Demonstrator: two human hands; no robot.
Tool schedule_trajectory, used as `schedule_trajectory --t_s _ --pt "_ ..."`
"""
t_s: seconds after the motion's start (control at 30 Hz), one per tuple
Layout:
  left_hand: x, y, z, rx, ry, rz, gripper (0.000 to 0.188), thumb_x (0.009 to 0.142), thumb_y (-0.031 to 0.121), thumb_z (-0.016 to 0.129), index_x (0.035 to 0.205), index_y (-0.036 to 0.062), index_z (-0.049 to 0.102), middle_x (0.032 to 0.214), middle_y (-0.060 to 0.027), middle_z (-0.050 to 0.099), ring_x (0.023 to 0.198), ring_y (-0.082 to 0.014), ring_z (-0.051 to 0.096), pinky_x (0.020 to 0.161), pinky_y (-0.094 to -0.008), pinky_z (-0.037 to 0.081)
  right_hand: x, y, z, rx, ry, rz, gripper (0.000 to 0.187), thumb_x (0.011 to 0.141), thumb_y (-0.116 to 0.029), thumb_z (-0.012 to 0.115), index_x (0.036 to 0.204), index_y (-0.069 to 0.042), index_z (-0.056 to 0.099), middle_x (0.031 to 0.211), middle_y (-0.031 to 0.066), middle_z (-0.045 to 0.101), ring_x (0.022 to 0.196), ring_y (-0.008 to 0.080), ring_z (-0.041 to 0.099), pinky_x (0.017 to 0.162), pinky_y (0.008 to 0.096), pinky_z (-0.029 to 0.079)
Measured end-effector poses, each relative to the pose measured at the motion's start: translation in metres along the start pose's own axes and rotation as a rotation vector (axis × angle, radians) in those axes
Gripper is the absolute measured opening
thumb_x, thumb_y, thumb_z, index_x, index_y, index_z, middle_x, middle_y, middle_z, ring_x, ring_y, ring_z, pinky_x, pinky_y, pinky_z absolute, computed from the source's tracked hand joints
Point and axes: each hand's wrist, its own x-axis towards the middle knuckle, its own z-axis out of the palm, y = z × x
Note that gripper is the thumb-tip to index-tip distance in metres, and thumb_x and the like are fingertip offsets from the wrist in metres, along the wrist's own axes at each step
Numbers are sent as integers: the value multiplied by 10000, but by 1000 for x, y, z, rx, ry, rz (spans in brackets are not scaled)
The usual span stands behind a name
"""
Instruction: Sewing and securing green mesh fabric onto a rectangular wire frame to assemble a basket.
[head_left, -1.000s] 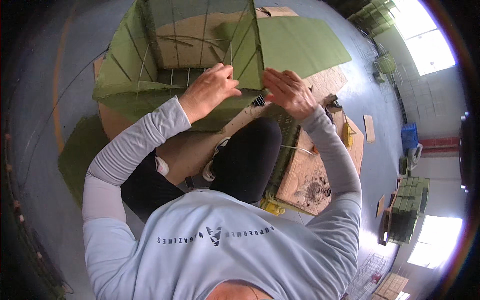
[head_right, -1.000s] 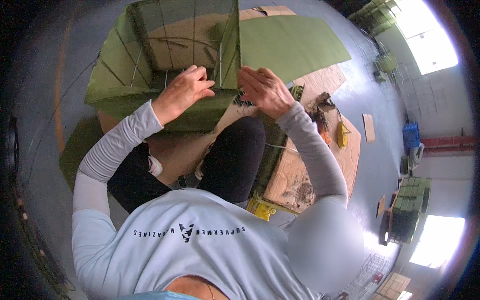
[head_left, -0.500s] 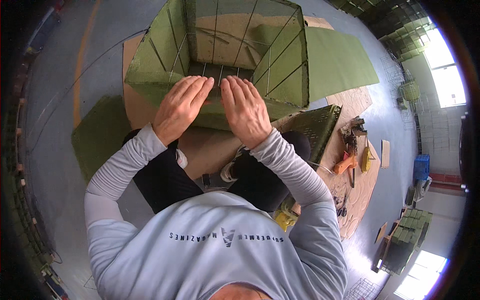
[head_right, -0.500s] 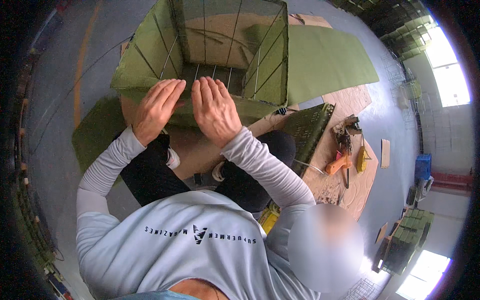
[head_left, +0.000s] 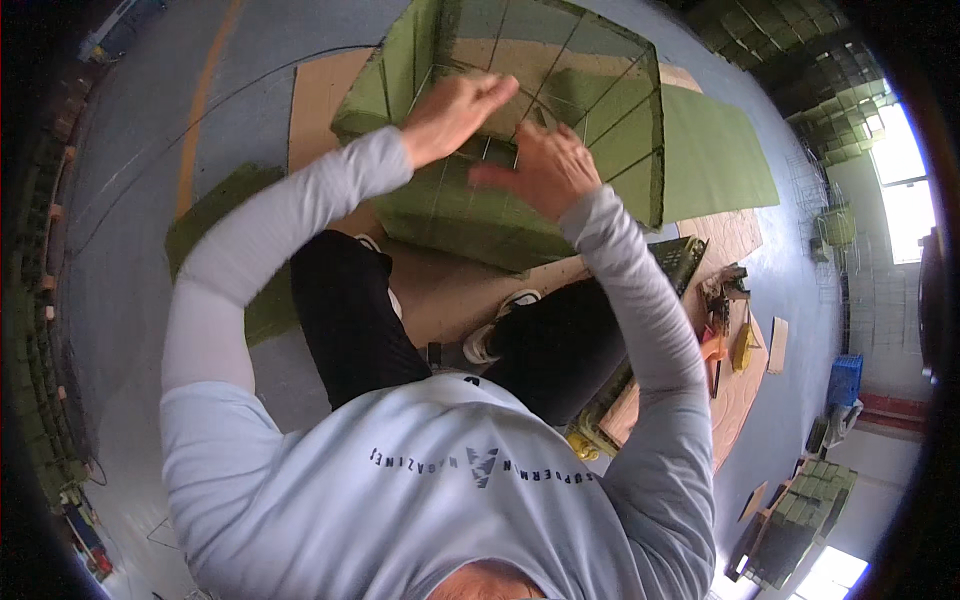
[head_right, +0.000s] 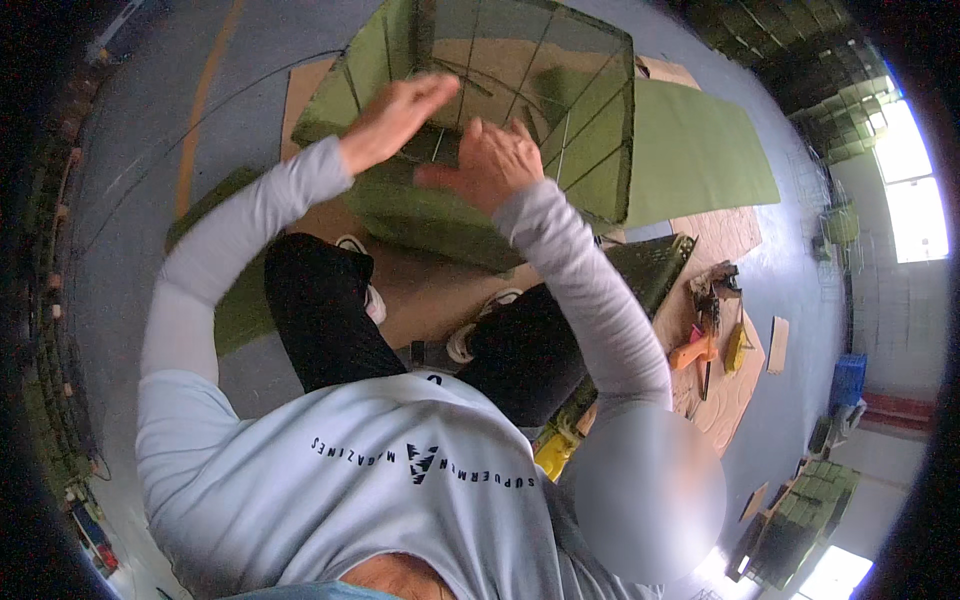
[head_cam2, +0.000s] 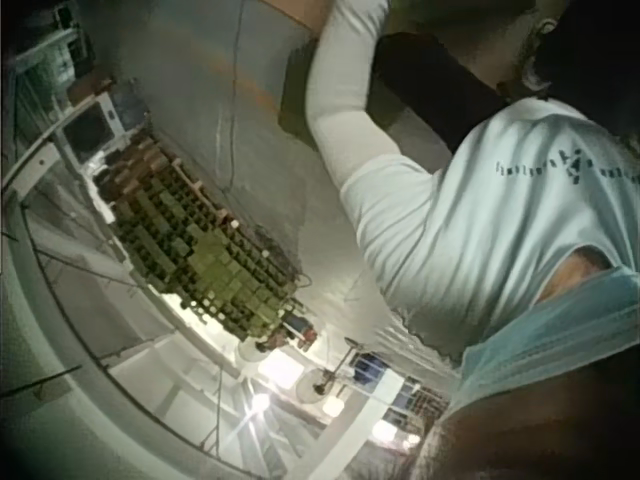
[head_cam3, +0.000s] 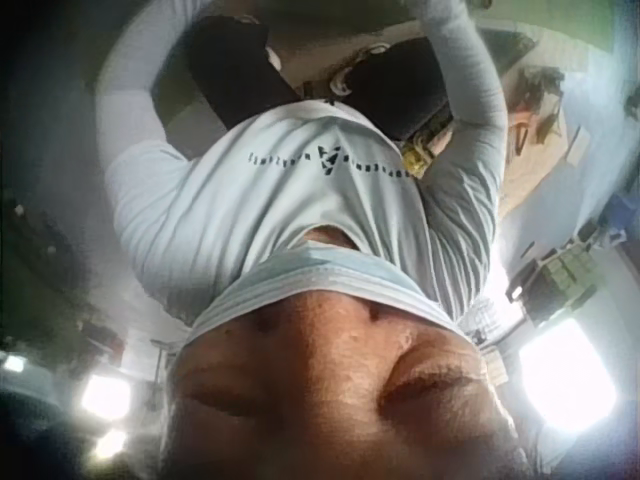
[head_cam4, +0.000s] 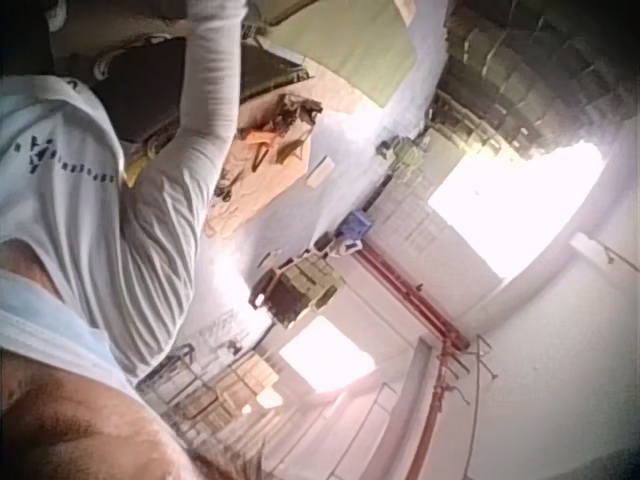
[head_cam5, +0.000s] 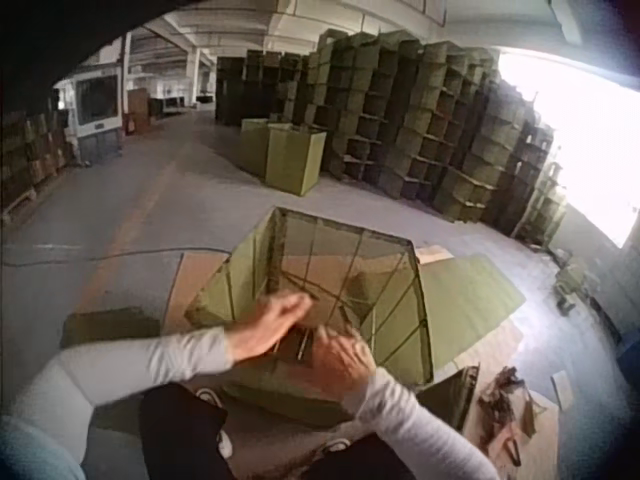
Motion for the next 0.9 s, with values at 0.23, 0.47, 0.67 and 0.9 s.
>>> schedule_trajectory --t_s 0.23,0.47,0.67,0.9 --pt "-107 -16 -33 813 375 713 372 809 157 686 1133 -1 594 1075 -127 605 986 -274 604 952 -408 475 11 -41 38 -178 941 -377 201 859 -127 563 988 28 562 956 168 637 885 306 633 792 379 517" --pt "-83 -23 -37 689 154 452 232 839 206 656 957 9 624 801 -103 635 790 -255 631 761 -372 526 8 -37 24 231 321 -167 342 943 -297 514 771 -4 557 669 203 595 637 382 603 577 438 471" --pt "-51 -5 -68 318 -378 107 433 946 324 514 706 -34 557 583 -182 516 531 -297 520 569 -415 395 26 -10 10 534 -20 -207 467 967 -379 466 788 36 585 661 233 570 631 395 580 600 449 450" --pt "-58 -18 -44 204 -43 -59 278 935 226 546 1086 17 650 935 -141 689 907 -219 662 803 -343 510 24 -27 7 580 96 -56 427 960 -357 501 889 50 612 712 183 608 649 321 586 661 398 474"
